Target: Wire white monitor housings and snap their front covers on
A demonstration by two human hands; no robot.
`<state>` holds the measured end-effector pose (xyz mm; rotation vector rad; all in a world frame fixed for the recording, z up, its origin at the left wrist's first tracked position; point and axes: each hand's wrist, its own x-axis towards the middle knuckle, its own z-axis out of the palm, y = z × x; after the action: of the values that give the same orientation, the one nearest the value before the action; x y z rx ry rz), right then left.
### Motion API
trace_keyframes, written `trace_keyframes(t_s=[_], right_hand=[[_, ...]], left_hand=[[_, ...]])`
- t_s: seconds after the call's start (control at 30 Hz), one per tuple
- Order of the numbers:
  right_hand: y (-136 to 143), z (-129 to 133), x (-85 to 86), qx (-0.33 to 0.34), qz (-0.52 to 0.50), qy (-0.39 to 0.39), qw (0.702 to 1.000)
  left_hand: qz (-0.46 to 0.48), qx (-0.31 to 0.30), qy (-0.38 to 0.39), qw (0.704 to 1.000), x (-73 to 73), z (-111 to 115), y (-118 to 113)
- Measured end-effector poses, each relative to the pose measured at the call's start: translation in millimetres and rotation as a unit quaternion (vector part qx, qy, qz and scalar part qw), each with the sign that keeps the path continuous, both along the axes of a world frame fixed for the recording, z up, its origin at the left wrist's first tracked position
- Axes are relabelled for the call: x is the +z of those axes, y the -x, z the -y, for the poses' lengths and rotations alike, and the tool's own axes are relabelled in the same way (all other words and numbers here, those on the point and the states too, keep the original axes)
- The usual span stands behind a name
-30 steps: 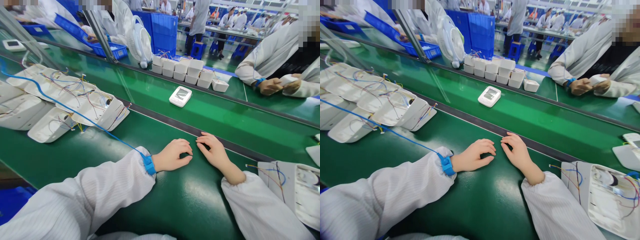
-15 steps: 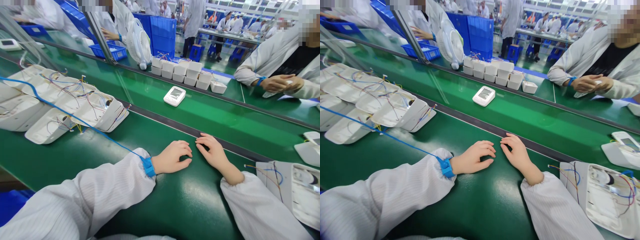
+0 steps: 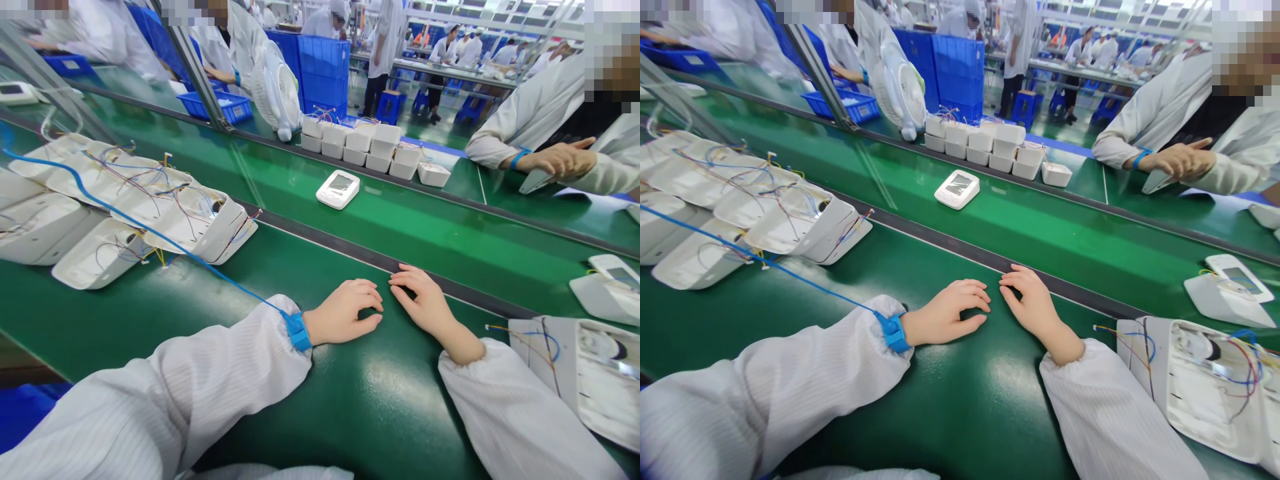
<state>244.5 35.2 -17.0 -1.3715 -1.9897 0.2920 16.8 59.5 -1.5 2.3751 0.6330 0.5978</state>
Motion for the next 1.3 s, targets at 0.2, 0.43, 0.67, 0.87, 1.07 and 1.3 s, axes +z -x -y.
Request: trace_keyframes(t_s=[0.2, 0.43, 0.67, 0.87, 1.07, 1.3], right_hand=[[0.2, 0.0, 0.0, -0.003, 0.003, 0.003, 1.000], [-0.7, -0.5, -3.1, 0.003, 0.000, -0.011, 1.000], [-2.6, -0.9, -6.4, 0.009, 0.006, -0.019, 1.000], [-2.6, -1.0, -7.1, 0.008, 0.010, -0.012, 1.000], [-2.5, -1.6, -6.1, 0.009, 0.007, -0.015, 1.000], [-1.8, -1.6, -5.1, 0.014, 0.004, -0.011, 1.000]], left_hand=[[0.003, 0.002, 0.000, 1.000, 0.7, 0.5, -0.1], [0.003, 0.001, -0.005, 1.000, -1.4, 1.2, 0.1], [0.010, 0.004, -0.014, 1.000, -4.7, 0.8, -0.8], [0.013, 0.002, -0.013, 1.000, -4.9, 0.7, -0.1], [0.012, 0.002, -0.011, 1.000, -3.6, 0.7, 0.0], [0.011, 0.005, -0.006, 1.000, -2.6, 0.6, 0.2]])
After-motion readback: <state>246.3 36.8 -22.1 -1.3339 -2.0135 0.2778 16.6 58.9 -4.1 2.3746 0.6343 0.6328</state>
